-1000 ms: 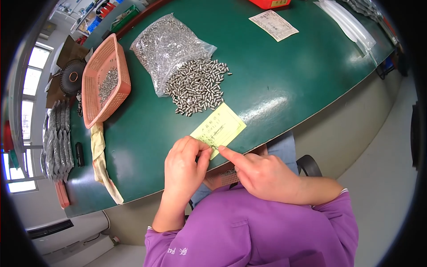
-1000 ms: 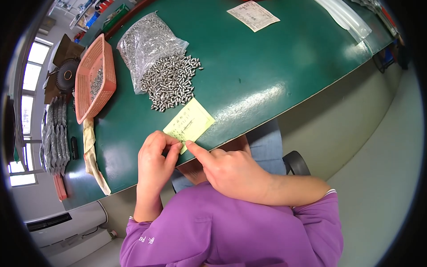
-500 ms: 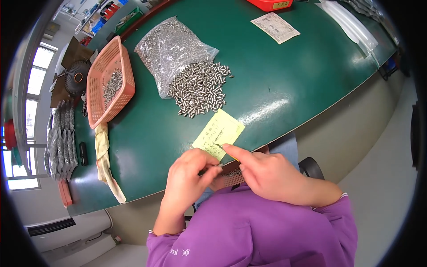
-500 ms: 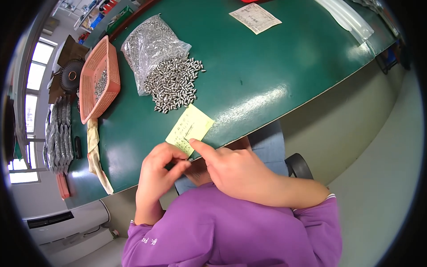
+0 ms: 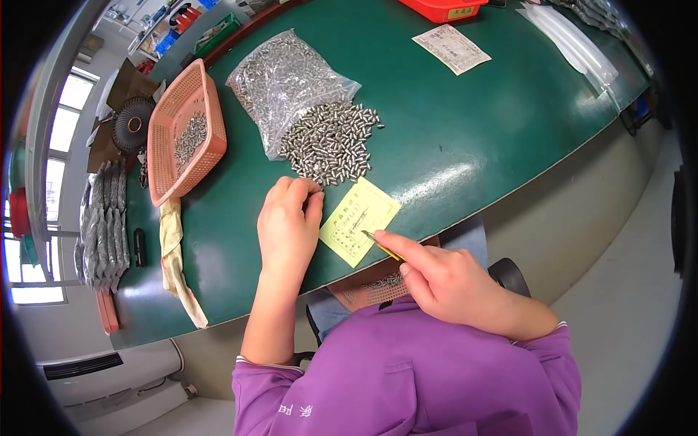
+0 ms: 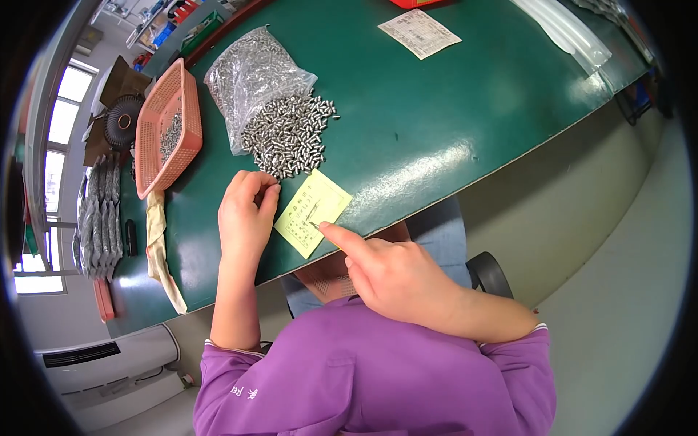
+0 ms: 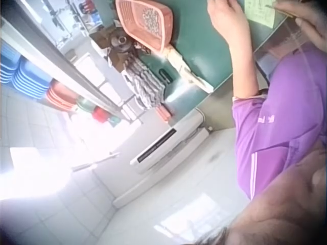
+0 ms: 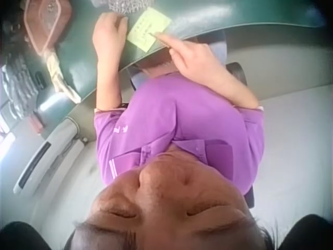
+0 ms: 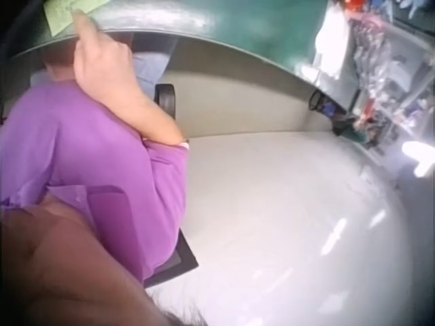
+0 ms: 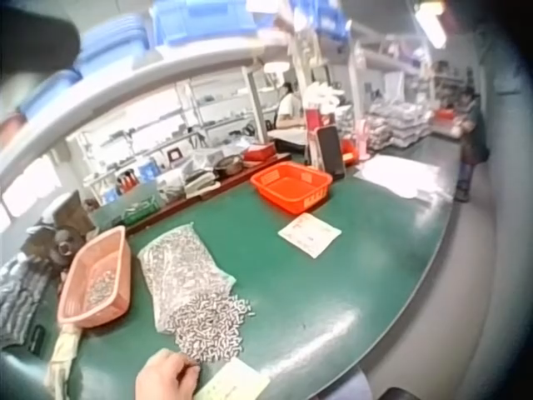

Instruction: Counting and inspecting small metal components at an industrial workbench.

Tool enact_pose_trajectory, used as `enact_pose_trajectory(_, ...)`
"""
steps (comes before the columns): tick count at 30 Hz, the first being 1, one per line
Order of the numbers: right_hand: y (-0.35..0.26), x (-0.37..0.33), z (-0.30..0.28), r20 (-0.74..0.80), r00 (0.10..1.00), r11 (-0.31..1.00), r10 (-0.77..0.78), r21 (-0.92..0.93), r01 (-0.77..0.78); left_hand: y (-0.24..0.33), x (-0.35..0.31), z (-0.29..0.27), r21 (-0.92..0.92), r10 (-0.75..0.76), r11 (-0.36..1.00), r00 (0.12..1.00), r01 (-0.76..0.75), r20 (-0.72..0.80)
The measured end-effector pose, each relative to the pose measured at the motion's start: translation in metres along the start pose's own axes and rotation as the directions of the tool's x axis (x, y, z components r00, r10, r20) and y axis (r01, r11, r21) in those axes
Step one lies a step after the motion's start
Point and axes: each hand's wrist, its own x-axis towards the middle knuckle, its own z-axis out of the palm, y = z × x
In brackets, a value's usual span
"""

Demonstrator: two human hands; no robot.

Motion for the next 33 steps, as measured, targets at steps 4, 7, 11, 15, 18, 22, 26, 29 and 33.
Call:
enact_pose_trajectory(4,0.005,-0.001,0.002,0.011,1.000,0.999,0.015,-0.039,-0.015,0.008,-0.006,-0.003,-0.054,-0.015,0.998,0.999,0.018,0.043)
enact_pose_trajectory(7,0.005,0.000,0.004,0.018,0.999,0.996,0.035,-0.088,-0.033,0.023,-0.025,-0.014,-0.180,-0.020,0.983,0.995,0.037,0.095)
enact_pose_trajectory(11,0.005,0.001,0.009,0.081,0.996,0.994,0.047,-0.105,-0.039,0.025,-0.047,-0.008,-0.230,0.024,0.973,0.992,0.005,0.123)
enact_pose_trajectory(15,0.005,0.003,0.011,0.079,0.997,0.994,0.019,-0.110,-0.010,0.025,-0.049,-0.004,-0.240,0.018,0.971,0.994,0.009,0.109)
enact_pose_trajectory(18,0.005,0.003,0.013,0.112,0.993,0.991,0.034,-0.130,-0.020,0.025,-0.050,-0.004,-0.250,0.026,0.968,0.994,0.001,0.106)
enact_pose_trajectory(22,0.004,0.004,0.014,0.105,0.994,0.991,0.022,-0.130,-0.008,0.024,-0.050,-0.004,-0.268,-0.007,0.963,0.992,0.040,0.122)
enact_pose_trajectory(26,0.005,0.005,0.012,0.125,0.992,0.989,0.017,-0.147,0.002,0.023,-0.050,-0.003,-0.272,0.007,0.962,0.994,0.024,0.113)
enact_pose_trajectory(29,0.001,0.011,0.004,0.173,0.984,0.988,0.028,-0.156,-0.001,0.023,-0.049,-0.002,-0.286,0.018,0.958,0.994,0.013,0.103)
enact_pose_trajectory(33,-0.002,0.011,0.006,0.209,0.977,0.978,0.042,-0.209,0.003,0.024,-0.048,-0.005,-0.284,0.009,0.958,0.992,0.027,0.123)
